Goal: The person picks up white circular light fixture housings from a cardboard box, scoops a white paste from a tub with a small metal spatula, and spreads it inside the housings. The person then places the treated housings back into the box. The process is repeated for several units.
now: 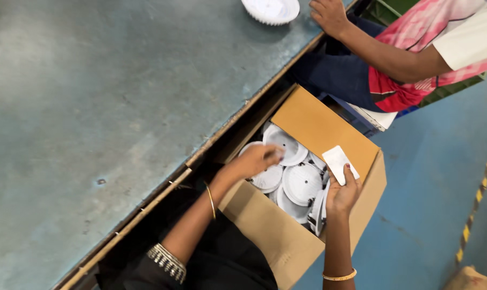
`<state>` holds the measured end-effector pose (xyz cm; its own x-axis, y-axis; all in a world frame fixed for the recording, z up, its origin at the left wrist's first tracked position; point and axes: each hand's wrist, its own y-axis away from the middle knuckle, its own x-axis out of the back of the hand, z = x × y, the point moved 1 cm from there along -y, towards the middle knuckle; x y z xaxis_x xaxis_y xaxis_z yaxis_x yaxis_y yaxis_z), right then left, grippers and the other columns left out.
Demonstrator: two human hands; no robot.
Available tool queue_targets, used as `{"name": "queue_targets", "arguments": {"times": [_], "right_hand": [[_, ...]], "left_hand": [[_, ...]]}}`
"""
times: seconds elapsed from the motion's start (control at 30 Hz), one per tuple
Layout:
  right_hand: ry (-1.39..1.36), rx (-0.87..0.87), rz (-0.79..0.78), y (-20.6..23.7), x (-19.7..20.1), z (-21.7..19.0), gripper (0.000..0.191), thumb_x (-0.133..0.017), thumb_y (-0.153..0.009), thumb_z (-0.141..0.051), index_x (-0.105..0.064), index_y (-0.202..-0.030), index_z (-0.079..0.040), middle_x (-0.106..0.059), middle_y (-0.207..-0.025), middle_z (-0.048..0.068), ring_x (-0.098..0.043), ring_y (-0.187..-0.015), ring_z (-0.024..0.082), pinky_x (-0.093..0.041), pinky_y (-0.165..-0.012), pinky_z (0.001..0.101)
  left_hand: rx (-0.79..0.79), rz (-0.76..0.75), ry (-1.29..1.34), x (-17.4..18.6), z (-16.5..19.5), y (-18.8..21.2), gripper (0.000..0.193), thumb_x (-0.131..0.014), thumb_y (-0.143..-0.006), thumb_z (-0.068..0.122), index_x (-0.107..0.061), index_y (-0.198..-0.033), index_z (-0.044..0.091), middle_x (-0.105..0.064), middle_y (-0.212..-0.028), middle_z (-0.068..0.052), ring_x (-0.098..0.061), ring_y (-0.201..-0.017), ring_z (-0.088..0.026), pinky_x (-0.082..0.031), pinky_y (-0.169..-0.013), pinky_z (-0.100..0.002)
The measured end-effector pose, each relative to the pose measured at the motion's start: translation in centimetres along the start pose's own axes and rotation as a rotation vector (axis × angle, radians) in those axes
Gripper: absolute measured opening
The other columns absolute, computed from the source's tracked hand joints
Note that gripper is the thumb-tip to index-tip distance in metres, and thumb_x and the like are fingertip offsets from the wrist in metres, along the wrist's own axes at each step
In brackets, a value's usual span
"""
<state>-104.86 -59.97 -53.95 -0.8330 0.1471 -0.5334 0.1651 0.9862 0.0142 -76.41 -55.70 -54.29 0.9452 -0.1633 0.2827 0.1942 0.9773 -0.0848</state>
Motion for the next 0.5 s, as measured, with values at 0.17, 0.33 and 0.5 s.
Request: {"name": "queue_targets", "arguments": {"times": [0.17, 0.33, 0.5], "right_hand": [[0.054, -0.061, -0.002, -0.2, 4.5, -0.1, 0.032, -0.055, -0.103, -0.007, -0.053, -0.130, 0.010, -0.064, -0.129, 0.019, -0.067, -0.117, 0.032, -0.058, -0.099, 0.0471], [0.084, -0.171, 0.045, 1.0, 7.6, 0.1, 0.028, -0.053, -0.103, -0.006, -0.054, -0.122, 0.014, -0.065, -0.125, 0.021, -0.068, -0.116, 0.032, -0.058, -0.102, 0.0494], [0.120, -0.193, 0.061, 1.4, 10.2, -0.4, 0.024, -0.052, -0.103, -0.005, -0.054, -0.122, 0.010, -0.065, -0.121, 0.017, -0.068, -0.111, 0.030, -0.057, -0.099, 0.0498]], "left_hand": [[0.657, 0.134, 0.135, -7.6, -10.4, -0.5, 0.055, -0.068, -0.094, 0.036, -0.055, -0.136, 0.005, -0.078, -0.095, -0.018, -0.073, -0.082, -0.022, -0.057, -0.076, -0.036], [0.653, 0.500, 0.623, -12.1, -14.2, -4.5, 0.047, -0.070, -0.095, 0.032, -0.053, -0.114, -0.007, -0.072, -0.089, -0.021, -0.075, -0.070, -0.022, -0.062, -0.060, -0.031], [0.698, 0.722, 0.519, -13.6, -13.9, -7.0, 0.039, -0.069, -0.094, 0.022, -0.054, -0.107, -0.011, -0.072, -0.091, -0.024, -0.074, -0.065, -0.028, -0.061, -0.055, -0.036]]}}
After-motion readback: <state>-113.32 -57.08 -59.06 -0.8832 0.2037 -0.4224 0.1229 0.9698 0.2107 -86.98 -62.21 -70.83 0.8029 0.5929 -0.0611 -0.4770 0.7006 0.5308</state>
